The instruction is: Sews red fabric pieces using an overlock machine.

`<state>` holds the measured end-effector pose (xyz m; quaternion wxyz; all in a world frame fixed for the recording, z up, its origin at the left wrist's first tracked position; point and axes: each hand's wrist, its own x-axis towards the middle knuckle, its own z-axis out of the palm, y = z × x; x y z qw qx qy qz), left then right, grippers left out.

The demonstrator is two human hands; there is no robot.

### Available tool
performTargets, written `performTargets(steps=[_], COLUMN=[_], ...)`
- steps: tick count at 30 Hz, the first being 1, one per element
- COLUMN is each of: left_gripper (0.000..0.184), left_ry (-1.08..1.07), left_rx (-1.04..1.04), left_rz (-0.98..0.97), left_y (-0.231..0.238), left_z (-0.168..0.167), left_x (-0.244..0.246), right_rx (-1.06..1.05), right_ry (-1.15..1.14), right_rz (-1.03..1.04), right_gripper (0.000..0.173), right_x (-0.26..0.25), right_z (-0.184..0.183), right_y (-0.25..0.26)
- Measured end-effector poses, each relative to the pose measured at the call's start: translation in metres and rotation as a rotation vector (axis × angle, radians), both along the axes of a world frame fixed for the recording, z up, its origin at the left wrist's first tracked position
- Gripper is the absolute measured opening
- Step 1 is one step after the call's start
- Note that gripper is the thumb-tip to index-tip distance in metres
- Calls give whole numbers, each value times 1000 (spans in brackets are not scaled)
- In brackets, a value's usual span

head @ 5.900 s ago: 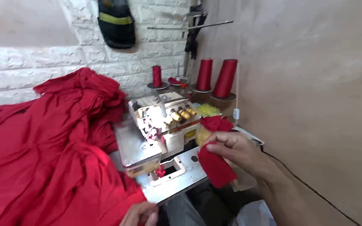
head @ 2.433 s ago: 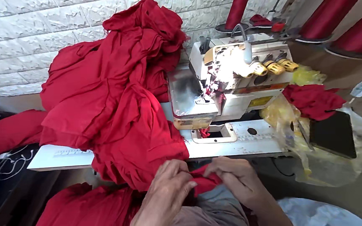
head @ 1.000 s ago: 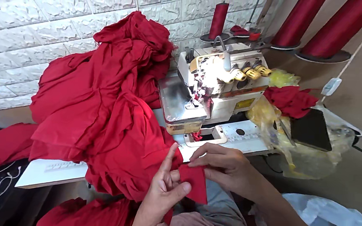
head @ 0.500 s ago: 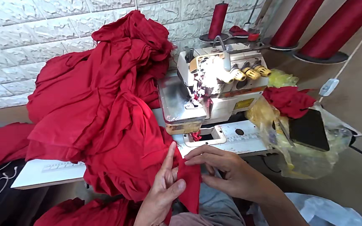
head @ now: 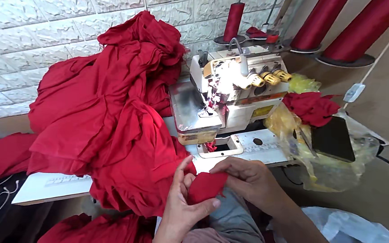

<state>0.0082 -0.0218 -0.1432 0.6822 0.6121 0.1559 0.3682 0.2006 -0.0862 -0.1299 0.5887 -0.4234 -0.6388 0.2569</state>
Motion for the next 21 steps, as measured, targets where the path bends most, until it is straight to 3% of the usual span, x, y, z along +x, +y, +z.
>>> performTargets(steps=[4,8,10,13,16,21], left_gripper=[80,62,43,17,18,21], left_ry=[129,370,420,420,435,526], left_rx=[153,653,752,689,703,866], left_rz=[214,504,524,438,449,600], left_y=[-12,-14,-13,-15,-15,-11], left_z=[2,-9,-11,-9,-8,-11], left_x=[10,18,18,13,10,6], right_rx=[47,38,-10,-33,23,-36], right_ry=[-273,-382,-414,-485,-562,-428], right_rz=[-9,-96,-191,-318,-385,-251], right_gripper=[12,15,15,17,20,17], right_x=[10,8,6,7,10,11], right_z=[7,9,6,0,-5,-10], right_y=[-6,-10,-11,-9,-5,-3])
